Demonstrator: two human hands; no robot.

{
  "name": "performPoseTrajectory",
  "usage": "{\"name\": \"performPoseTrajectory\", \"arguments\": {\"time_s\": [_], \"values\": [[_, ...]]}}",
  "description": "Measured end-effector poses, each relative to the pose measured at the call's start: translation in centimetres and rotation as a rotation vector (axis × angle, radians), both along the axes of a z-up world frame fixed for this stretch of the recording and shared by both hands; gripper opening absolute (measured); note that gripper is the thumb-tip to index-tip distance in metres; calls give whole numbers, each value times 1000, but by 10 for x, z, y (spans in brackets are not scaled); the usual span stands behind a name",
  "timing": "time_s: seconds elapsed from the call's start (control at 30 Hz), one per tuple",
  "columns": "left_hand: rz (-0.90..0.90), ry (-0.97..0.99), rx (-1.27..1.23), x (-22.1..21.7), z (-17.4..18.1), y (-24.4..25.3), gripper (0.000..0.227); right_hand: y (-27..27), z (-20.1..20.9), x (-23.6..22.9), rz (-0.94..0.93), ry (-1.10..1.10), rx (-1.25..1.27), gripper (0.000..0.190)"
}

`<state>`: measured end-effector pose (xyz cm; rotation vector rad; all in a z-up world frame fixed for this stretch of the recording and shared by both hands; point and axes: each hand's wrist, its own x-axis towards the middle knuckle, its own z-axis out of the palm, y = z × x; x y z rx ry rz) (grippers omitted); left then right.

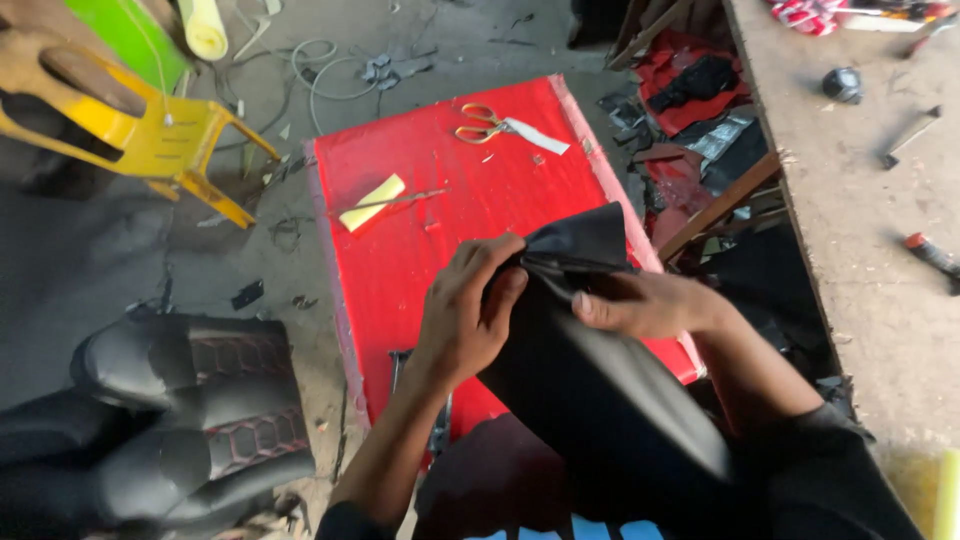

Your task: Stapling leather or vinyl fabric onto a small wooden furniture component using a pneumatic stapler.

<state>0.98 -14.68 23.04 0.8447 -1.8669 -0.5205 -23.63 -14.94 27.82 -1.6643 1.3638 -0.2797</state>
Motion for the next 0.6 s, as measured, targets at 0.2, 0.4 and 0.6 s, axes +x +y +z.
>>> {"name": "performPoseTrajectory", "arguments": {"time_s": [0.2,0.4,0.6], "values": [[13,9,246,12,-8,-4,28,-25,-8,-18,-86,-354,-345,145],[-94,111,289,9,-30,-17,20,-19,-11,15,-103,-453,-448,45],[-75,200,341,0,-61,-19,22,-15,-10,20,48,-363,-685,35]]}}
